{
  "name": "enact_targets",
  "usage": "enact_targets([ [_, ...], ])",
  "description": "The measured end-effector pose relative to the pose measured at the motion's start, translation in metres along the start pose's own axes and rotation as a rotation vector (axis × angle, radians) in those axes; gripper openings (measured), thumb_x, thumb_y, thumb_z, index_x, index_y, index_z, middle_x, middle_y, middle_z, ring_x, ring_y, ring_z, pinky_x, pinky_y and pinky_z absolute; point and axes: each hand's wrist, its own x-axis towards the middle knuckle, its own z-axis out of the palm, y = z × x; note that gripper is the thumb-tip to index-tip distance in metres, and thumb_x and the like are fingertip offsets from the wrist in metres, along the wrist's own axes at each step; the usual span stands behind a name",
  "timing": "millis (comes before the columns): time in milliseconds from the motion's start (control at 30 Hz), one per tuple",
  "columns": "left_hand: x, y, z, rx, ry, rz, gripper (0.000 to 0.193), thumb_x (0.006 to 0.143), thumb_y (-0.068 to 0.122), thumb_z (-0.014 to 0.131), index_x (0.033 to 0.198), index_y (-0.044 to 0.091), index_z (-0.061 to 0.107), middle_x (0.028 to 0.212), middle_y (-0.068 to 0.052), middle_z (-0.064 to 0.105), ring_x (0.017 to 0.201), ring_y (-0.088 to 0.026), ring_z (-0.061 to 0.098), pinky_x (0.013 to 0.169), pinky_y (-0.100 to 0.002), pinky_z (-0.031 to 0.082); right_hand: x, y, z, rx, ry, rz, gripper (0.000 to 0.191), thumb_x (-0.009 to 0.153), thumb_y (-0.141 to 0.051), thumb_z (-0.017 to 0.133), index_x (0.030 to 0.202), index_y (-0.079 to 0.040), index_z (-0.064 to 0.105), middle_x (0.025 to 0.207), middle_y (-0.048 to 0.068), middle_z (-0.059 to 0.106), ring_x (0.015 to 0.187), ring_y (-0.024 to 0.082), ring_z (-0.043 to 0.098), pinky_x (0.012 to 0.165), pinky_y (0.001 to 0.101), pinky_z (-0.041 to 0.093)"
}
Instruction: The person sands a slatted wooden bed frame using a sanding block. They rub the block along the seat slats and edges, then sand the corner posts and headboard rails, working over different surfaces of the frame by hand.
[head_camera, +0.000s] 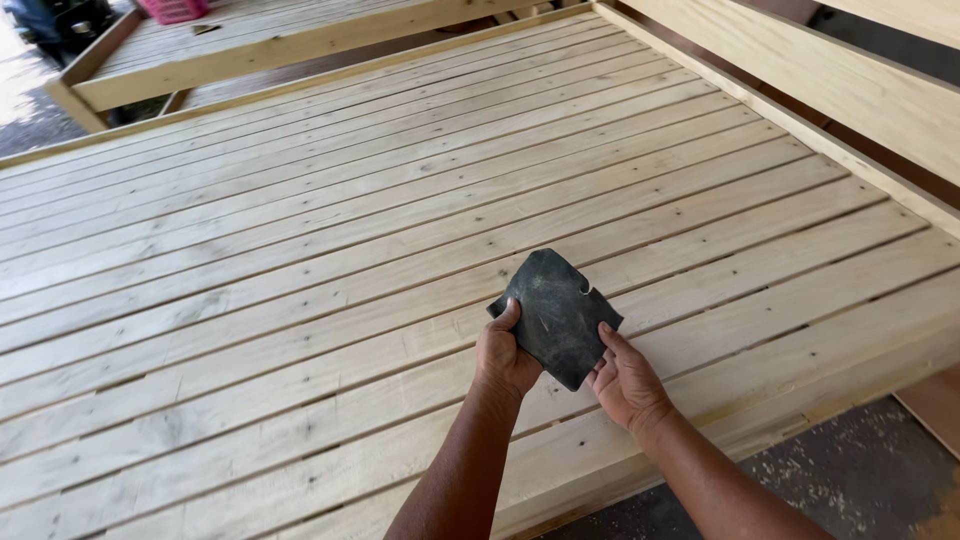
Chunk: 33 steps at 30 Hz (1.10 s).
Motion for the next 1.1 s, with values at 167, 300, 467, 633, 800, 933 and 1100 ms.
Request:
enact_targets([
  [167,0.034,-0.005,-0.011,0.135,-0.041,-0.159,0.042,0.104,0.028,0.049,0.134,-0.001,0.054,0.130,-0.018,0.065,0.118,-0.035,0.064,0.106,-0.057,0.048,-0.025,0.003,0.015,0.147,-0.126,-0.078,0.058,0.086,-0.035,0.073,0.135,-0.007,0.060,0.129,0.008,0.068,0.120,0.024,0.063,0.107,0.0421,0.047],
  [300,0.056,-0.041,-0.017,0.217,-0.092,-0.261,0.038,0.105,0.023,0.052,0.131,-0.004,0.056,0.128,-0.019,0.067,0.117,-0.035,0.066,0.108,-0.055,0.049,-0.046,0.001,0.005,0.071,0.068,-0.189,0.045,0.092,-0.031,0.069,0.131,-0.009,0.061,0.128,0.004,0.067,0.119,0.021,0.062,0.108,0.0425,0.046],
  [467,0.067,-0.094,-0.009,0.375,-0.099,-0.431,0.038,0.103,0.024,0.053,0.129,-0.004,0.058,0.125,-0.018,0.070,0.116,-0.032,0.067,0.104,-0.051,0.050,-0.065,-0.002,-0.032,0.069,0.211,-0.306,0.047,0.096,-0.035,0.067,0.133,-0.007,0.061,0.130,0.004,0.065,0.121,0.020,0.061,0.108,0.0421,0.046],
  [633,0.074,-0.150,0.007,0.596,-0.177,-0.333,0.031,0.103,0.019,0.058,0.126,-0.001,0.064,0.122,-0.015,0.069,0.113,-0.029,0.065,0.103,-0.046,0.052,-0.083,-0.021,-0.077,-0.136,0.512,-0.650,0.056,0.099,-0.037,0.062,0.143,-0.004,0.052,0.139,0.003,0.059,0.126,0.014,0.055,0.110,0.0353,0.042],
  [800,0.082,-0.209,0.008,1.261,-0.591,0.039,0.030,0.097,0.023,0.062,0.121,0.008,0.073,0.129,-0.008,0.073,0.119,-0.022,0.066,0.108,-0.040,0.049,-0.123,-0.038,-0.093,-0.568,0.818,-1.054,0.059,0.111,-0.029,0.051,0.160,-0.003,0.030,0.142,0.011,0.058,0.110,0.016,0.053,0.101,0.0337,0.046],
  [933,0.093,-0.232,-0.003,1.928,-1.042,0.702,0.024,0.093,0.021,0.066,0.113,0.014,0.079,0.138,-0.007,0.065,0.139,-0.028,0.050,0.117,-0.051,0.026,-0.143,0.006,-0.059,-0.564,1.162,-0.241,0.074,0.110,-0.021,0.039,0.174,-0.025,0.002,0.141,0.020,0.062,0.097,0.050,0.060,0.087,0.0552,0.049],
  [1100,0.110,-0.257,0.000,1.880,-0.930,0.577,0.027,0.102,0.026,0.058,0.123,0.017,0.073,0.145,0.000,0.064,0.147,-0.017,0.049,0.128,-0.047,0.025,-0.111,0.063,-0.045,-0.573,0.787,-0.794,0.067,0.104,-0.012,0.037,0.164,-0.009,0.007,0.169,0.026,0.025,0.157,0.029,0.020,0.124,0.0398,0.019],
])
